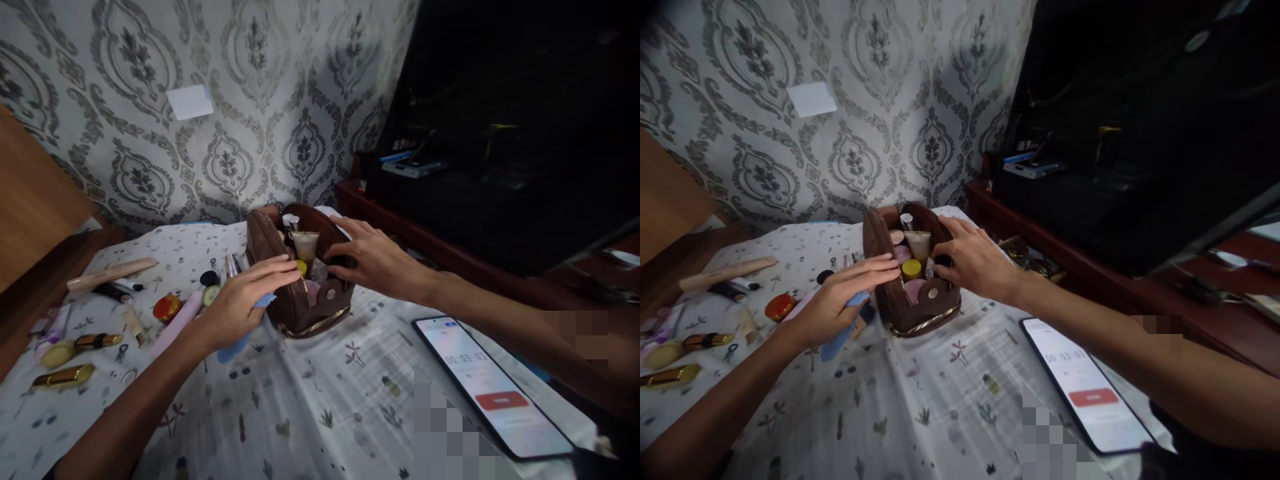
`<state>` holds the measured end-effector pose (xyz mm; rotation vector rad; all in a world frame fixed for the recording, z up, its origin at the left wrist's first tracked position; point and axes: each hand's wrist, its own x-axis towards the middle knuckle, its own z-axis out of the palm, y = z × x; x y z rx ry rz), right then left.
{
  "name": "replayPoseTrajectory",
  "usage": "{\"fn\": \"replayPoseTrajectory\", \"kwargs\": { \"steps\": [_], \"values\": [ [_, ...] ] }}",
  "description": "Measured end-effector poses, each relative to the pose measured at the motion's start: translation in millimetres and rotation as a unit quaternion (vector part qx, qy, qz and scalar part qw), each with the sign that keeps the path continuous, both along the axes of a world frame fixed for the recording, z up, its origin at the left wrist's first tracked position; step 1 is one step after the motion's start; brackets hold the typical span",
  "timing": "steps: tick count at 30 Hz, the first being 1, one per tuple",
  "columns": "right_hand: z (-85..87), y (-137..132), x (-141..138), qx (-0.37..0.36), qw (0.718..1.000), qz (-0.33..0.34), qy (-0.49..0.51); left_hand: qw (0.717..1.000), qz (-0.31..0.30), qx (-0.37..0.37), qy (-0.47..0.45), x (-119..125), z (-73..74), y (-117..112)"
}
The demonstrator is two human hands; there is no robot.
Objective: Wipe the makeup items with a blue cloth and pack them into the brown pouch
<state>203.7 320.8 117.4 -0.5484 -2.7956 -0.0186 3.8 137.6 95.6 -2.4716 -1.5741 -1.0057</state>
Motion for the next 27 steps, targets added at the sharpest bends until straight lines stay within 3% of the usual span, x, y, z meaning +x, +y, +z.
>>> {"fn": "replayPoseTrajectory", "kwargs": {
  "steps": [10, 16, 23, 27],
  "values": [
    [-11.9, -5, 12, 0.020, 0.995, 0.066, 0.074, 0.999, 0.014, -0.029, 0.038, 1, 5.7, 5],
    [-10.2, -34, 30, 0.072, 0.977, 0.183, 0.086, 0.997, 0.026, -0.025, 0.062, 3, 13.4, 3],
    [-29.5, -46, 52, 0.099, 0.969, 0.188, 0.123, 0.998, 0.026, -0.027, 0.051, 3, 10.5, -2],
    [-34.8, -46, 57, 0.060, 0.973, 0.194, 0.107, 0.998, 0.032, -0.040, 0.046, 4, 7.0, -4]
  ]
}}
